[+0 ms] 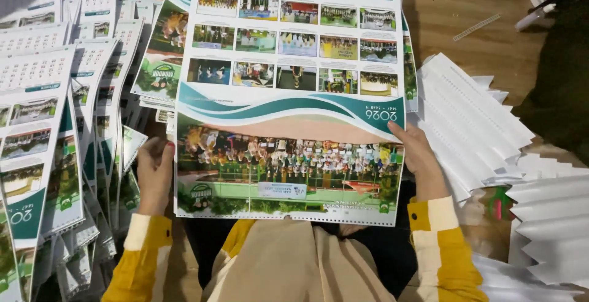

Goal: The person sits on the floor and assembles wall calendars by inserting metal spiral wires into the pre-punched holes of the calendar pages. They handle stacks of printed calendar sheets and loose spiral wires, repeatedly threading the wires through the holes to bind the pages together.

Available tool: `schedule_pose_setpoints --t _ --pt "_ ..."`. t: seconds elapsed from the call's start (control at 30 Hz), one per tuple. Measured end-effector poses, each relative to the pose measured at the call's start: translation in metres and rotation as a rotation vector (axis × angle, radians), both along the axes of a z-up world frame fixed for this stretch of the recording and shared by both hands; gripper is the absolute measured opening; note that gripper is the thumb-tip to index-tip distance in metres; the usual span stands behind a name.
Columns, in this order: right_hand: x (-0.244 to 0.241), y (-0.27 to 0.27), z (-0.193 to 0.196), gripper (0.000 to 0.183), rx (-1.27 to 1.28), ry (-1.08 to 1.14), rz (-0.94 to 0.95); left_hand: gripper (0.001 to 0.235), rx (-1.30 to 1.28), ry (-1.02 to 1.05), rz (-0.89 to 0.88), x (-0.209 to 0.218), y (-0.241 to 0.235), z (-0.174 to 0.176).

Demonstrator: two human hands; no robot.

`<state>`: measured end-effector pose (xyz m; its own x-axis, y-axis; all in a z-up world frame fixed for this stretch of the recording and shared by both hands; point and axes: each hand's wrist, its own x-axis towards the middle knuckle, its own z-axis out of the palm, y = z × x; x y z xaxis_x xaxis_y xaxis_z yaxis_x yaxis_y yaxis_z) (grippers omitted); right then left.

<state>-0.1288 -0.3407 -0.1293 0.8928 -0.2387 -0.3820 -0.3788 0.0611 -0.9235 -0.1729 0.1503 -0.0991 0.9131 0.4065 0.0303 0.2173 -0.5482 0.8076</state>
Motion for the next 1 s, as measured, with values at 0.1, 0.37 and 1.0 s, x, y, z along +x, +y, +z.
schedule_pose_setpoints --t 0.1,0.37,1.0 --pt "0.000 0.009 0.020 0.043 -0.192 -0.037 0.078 0.051 -0.297 0.323 0.030 -0.003 0.020 -0.005" --pt "-0.010 0.029 0.085 0.024 -0.406 -0.225 0.027 0.030 -0.625 0.414 -0.235 0.022 -0.010 0.039" --pt "0.074 0.037 0.102 0.035 -0.548 -0.959 -0.335 0.050 -0.126 -0.781 -0.157 0.170 -0.069 0.050"
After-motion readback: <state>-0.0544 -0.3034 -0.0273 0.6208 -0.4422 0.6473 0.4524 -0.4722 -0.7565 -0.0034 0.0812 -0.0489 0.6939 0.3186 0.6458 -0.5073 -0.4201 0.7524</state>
